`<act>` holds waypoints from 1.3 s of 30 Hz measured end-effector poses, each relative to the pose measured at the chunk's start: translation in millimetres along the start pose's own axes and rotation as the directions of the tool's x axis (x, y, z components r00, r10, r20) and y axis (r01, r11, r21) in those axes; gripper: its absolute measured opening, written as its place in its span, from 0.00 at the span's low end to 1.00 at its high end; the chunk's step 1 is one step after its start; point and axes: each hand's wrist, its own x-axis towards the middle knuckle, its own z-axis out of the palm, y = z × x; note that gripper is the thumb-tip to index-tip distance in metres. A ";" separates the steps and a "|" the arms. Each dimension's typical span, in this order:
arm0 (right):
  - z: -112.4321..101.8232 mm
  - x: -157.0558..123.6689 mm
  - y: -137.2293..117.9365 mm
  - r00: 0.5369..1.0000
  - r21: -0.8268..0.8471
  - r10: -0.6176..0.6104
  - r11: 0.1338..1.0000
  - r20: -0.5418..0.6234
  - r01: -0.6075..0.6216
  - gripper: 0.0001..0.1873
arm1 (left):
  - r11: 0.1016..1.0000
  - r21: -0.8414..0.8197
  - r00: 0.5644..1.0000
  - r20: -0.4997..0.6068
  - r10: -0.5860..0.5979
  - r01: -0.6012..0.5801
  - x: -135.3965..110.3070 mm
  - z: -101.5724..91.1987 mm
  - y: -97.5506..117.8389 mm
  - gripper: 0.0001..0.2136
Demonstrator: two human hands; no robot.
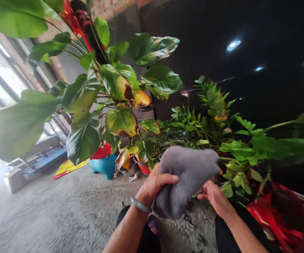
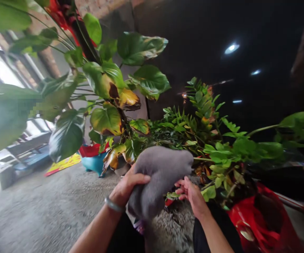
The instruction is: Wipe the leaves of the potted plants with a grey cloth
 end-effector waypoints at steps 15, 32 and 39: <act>-5.6 3.5 -4.2 0.981 0.067 0.183 0.982 -0.060 -0.179 0.21 | 0.999 0.029 0.992 0.127 0.021 -0.025 -0.7 -13.0 5.1 0.15; -11.7 9.2 -0.9 0.982 0.007 0.132 0.991 -0.137 -0.132 0.18 | 0.990 0.058 0.992 -0.021 -0.128 0.129 -17.9 -34.2 -25.4 0.16; 30.9 -66.2 3.7 0.958 0.188 0.196 0.954 0.208 -0.236 0.32 | 0.952 -0.284 0.889 -0.400 -0.224 0.112 -13.6 13.1 -73.5 0.16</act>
